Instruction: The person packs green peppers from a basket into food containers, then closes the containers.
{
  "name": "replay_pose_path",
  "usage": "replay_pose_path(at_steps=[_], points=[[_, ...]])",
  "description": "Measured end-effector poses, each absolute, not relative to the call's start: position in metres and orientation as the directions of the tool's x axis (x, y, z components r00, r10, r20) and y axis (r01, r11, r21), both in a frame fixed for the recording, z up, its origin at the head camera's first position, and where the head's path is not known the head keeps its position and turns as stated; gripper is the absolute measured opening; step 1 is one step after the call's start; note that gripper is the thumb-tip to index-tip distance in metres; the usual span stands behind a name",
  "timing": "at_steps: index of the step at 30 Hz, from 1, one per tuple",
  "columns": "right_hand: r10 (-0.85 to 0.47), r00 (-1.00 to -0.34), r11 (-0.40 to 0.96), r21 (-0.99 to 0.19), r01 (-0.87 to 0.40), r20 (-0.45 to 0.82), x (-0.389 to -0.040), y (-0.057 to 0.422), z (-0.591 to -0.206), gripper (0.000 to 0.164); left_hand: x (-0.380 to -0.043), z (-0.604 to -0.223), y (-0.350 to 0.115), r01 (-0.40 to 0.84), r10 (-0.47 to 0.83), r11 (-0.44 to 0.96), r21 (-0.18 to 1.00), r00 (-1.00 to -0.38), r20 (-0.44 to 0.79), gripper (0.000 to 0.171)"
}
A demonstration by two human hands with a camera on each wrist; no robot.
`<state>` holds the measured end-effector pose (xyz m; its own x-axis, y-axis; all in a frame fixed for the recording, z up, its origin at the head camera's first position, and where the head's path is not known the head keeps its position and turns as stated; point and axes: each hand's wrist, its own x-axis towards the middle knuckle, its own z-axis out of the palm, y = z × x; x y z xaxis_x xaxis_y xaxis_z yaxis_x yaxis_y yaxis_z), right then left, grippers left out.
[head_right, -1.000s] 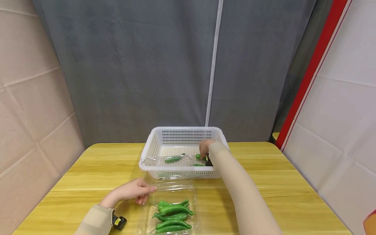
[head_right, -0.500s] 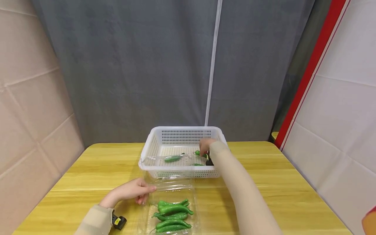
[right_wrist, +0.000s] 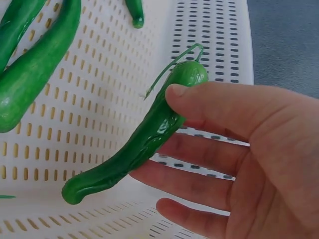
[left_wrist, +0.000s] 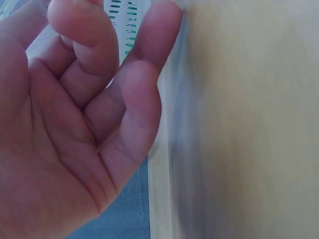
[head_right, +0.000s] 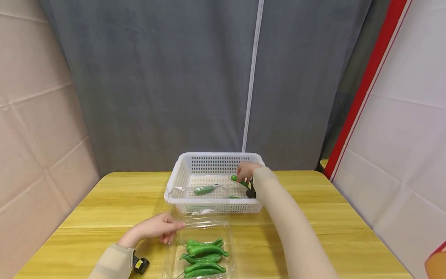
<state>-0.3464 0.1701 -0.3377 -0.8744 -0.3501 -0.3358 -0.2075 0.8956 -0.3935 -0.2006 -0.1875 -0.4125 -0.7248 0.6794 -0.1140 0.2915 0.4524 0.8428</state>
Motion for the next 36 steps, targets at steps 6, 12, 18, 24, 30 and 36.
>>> replay_pose_path(at_steps=[6,12,18,24,30,36], points=[[-0.378,-0.871,0.883,-0.404,-0.237,-0.314,-0.342,0.173,-0.329,0.010,-0.200,-0.411,-0.188,0.297,0.682,0.453,0.841,-0.722,-0.113,0.057],[-0.399,-0.874,0.870,-0.416,-0.265,-0.277,-0.337,0.175,-0.318,0.011,-0.202,-0.410,-0.190,0.303,0.685,0.449,0.841,-0.721,-0.106,0.057],[-0.406,-0.880,0.851,-0.452,-0.267,-0.245,-0.333,0.183,-0.314,0.020,-0.204,-0.412,-0.192,0.310,0.690,0.450,0.837,-0.716,-0.106,0.056],[-0.444,-0.875,0.809,-0.506,-0.300,-0.192,-0.325,0.189,-0.311,0.017,-0.206,-0.413,-0.192,0.314,0.697,0.442,0.840,-0.710,-0.101,0.057],[-0.484,-0.870,0.738,-0.577,-0.350,-0.090,-0.315,0.194,-0.307,0.020,-0.206,-0.411,-0.193,0.317,0.692,0.443,0.839,-0.715,-0.096,0.057],[-0.484,-0.875,0.685,-0.616,-0.389,0.015,-0.303,0.194,-0.308,0.020,-0.206,-0.411,-0.195,0.319,0.688,0.447,0.836,-0.719,-0.093,0.057]])
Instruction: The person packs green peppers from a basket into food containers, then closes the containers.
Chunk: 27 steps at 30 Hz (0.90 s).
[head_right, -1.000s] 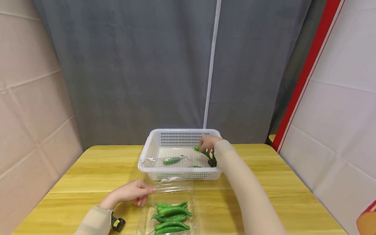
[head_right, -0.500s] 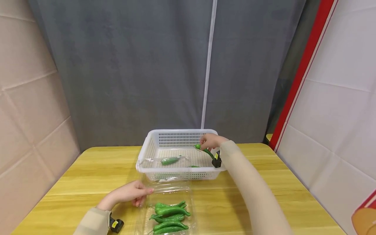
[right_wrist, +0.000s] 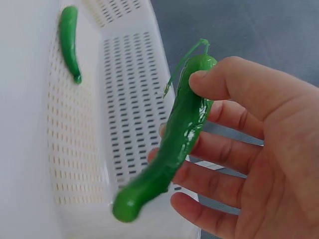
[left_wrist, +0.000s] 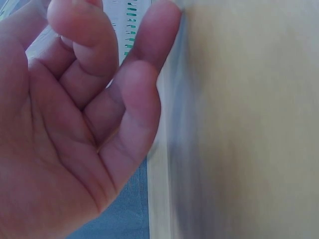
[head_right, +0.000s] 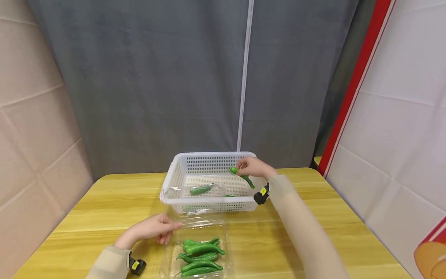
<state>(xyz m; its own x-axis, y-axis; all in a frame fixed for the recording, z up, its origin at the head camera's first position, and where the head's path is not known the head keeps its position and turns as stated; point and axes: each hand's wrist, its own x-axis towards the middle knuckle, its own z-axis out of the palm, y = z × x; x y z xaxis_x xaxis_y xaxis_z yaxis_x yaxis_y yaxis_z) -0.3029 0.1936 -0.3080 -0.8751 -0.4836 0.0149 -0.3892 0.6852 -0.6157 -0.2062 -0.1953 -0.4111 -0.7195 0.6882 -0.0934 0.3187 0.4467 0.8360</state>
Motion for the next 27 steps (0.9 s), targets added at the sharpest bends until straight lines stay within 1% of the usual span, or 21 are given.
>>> replay_pose_path(at_steps=[8,12,16,21,27], points=[[-0.472,-0.868,0.649,-0.604,-0.462,0.157,-0.290,0.193,-0.317,0.017,-0.210,-0.415,-0.197,0.327,0.704,0.428,0.842,-0.705,-0.084,0.057],[-0.441,-0.872,0.626,-0.622,-0.470,0.215,-0.280,0.194,-0.322,0.016,-0.213,-0.416,-0.198,0.337,0.711,0.427,0.839,-0.698,-0.081,0.057],[-0.399,-0.883,0.608,-0.649,-0.457,0.249,-0.271,0.195,-0.330,0.020,-0.215,-0.416,-0.198,0.345,0.712,0.438,0.830,-0.697,-0.086,0.058],[-0.356,-0.894,0.576,-0.689,-0.439,0.272,-0.264,0.198,-0.340,0.019,-0.217,-0.416,-0.197,0.345,0.711,0.444,0.827,-0.697,-0.092,0.058],[-0.337,-0.893,0.546,-0.710,-0.445,0.300,-0.255,0.195,-0.335,0.020,-0.215,-0.417,-0.197,0.333,0.706,0.432,0.838,-0.703,-0.085,0.057]])
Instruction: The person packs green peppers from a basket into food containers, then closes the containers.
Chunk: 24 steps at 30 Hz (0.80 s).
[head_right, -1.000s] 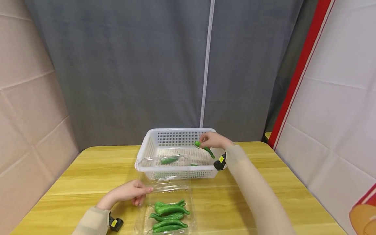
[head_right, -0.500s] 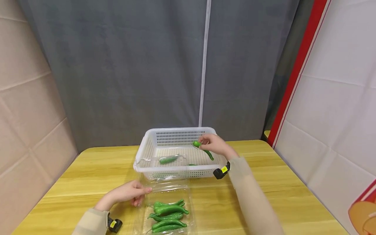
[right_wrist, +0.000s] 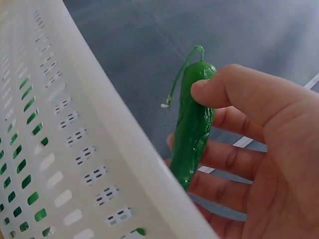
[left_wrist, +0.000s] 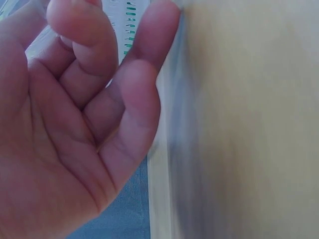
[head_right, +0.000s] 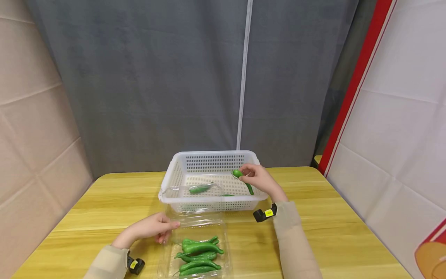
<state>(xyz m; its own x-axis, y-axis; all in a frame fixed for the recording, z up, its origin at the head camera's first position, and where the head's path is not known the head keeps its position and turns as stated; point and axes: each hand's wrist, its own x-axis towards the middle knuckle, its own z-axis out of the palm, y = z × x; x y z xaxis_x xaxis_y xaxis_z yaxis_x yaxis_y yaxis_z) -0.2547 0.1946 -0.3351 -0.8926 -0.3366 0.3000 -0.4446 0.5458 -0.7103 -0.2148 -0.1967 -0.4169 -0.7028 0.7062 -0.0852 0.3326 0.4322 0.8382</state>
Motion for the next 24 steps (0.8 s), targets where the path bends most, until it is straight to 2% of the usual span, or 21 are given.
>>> replay_pose_path(at_steps=[15,24], points=[[-0.292,-0.884,0.515,-0.719,-0.467,0.365,-0.244,0.193,-0.329,0.022,-0.214,-0.414,-0.199,0.331,0.704,0.439,0.835,-0.704,-0.091,0.057],[-0.274,-0.883,0.558,-0.684,-0.469,0.382,-0.235,0.194,-0.322,0.022,-0.213,-0.414,-0.195,0.323,0.707,0.433,0.841,-0.701,-0.095,0.057]])
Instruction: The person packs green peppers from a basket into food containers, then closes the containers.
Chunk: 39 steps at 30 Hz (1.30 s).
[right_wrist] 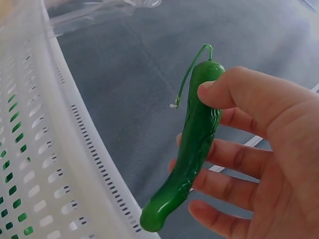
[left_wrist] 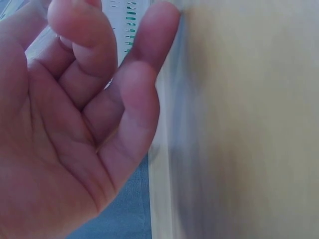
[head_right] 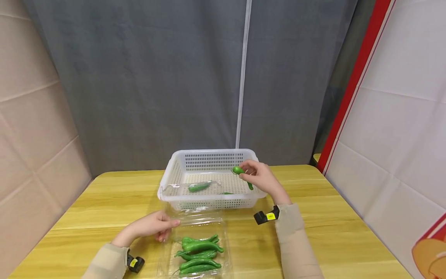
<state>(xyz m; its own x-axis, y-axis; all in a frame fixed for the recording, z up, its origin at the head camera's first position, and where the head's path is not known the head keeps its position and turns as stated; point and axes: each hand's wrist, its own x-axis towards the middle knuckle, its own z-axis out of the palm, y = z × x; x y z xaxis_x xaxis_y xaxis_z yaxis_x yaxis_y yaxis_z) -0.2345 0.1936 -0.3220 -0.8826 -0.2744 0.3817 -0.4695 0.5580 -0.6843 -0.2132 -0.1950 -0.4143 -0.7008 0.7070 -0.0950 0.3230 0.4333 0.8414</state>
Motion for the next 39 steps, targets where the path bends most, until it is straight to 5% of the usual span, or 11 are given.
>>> replay_pose_path(at_steps=[20,39], points=[[-0.371,-0.838,0.581,-0.604,-0.545,0.400,-0.200,0.186,-0.294,0.016,-0.212,-0.414,-0.194,0.336,0.697,0.439,0.833,-0.712,-0.081,0.055],[-0.647,-0.653,0.448,-0.497,-0.744,0.394,-0.173,0.146,-0.282,0.017,-0.212,-0.413,-0.194,0.370,0.716,0.428,0.825,-0.696,-0.059,0.055]])
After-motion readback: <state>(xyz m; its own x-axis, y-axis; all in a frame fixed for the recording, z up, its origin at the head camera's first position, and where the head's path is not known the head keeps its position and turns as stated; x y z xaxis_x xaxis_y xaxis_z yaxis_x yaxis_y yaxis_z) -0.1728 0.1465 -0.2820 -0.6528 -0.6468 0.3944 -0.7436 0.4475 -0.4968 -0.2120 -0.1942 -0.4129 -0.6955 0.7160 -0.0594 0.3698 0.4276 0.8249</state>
